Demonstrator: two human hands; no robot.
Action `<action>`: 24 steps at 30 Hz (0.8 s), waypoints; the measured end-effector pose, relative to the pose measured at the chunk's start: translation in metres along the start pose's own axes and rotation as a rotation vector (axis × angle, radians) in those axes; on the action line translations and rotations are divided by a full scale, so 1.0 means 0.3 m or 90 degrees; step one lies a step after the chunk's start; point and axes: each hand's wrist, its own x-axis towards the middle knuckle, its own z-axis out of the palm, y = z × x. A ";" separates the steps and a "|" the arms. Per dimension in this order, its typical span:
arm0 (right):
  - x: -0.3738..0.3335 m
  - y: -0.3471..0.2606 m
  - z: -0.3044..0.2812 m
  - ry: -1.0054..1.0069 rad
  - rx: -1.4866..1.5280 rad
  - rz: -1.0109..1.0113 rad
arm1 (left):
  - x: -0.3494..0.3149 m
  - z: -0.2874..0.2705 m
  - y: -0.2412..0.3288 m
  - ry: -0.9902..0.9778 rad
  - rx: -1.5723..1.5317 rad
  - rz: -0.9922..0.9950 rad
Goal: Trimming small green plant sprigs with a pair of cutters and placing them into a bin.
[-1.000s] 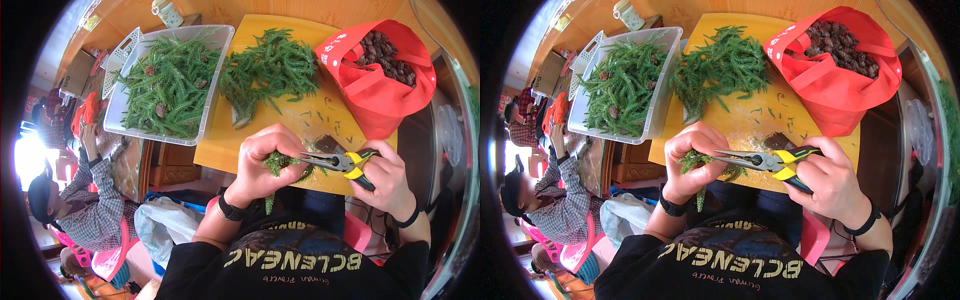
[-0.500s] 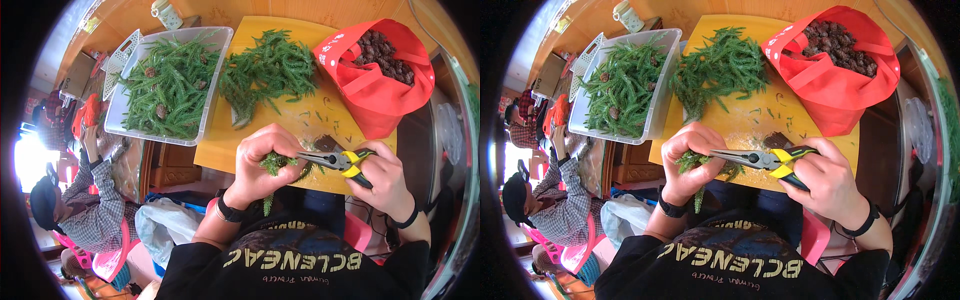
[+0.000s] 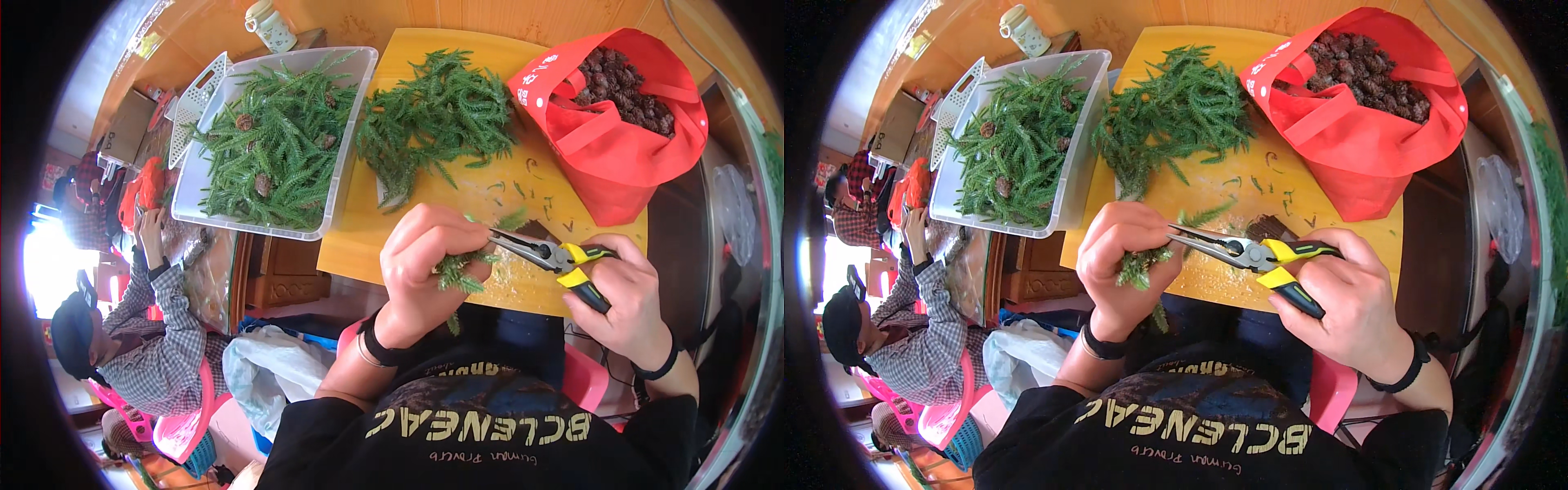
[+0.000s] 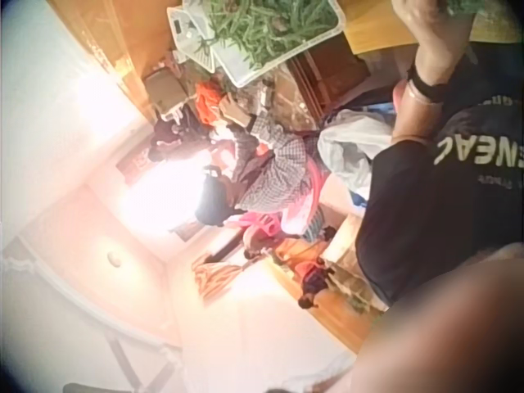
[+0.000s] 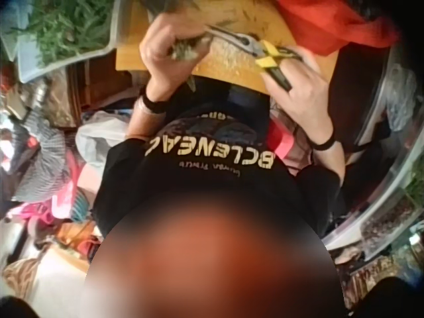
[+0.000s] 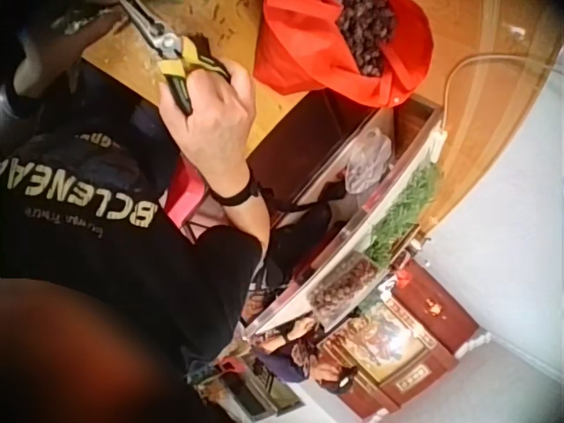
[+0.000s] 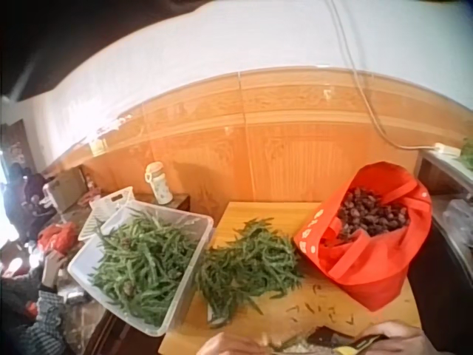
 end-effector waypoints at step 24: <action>-0.008 0.000 0.078 0.060 0.048 0.005 | -0.016 0.001 -0.007 0.050 0.120 0.113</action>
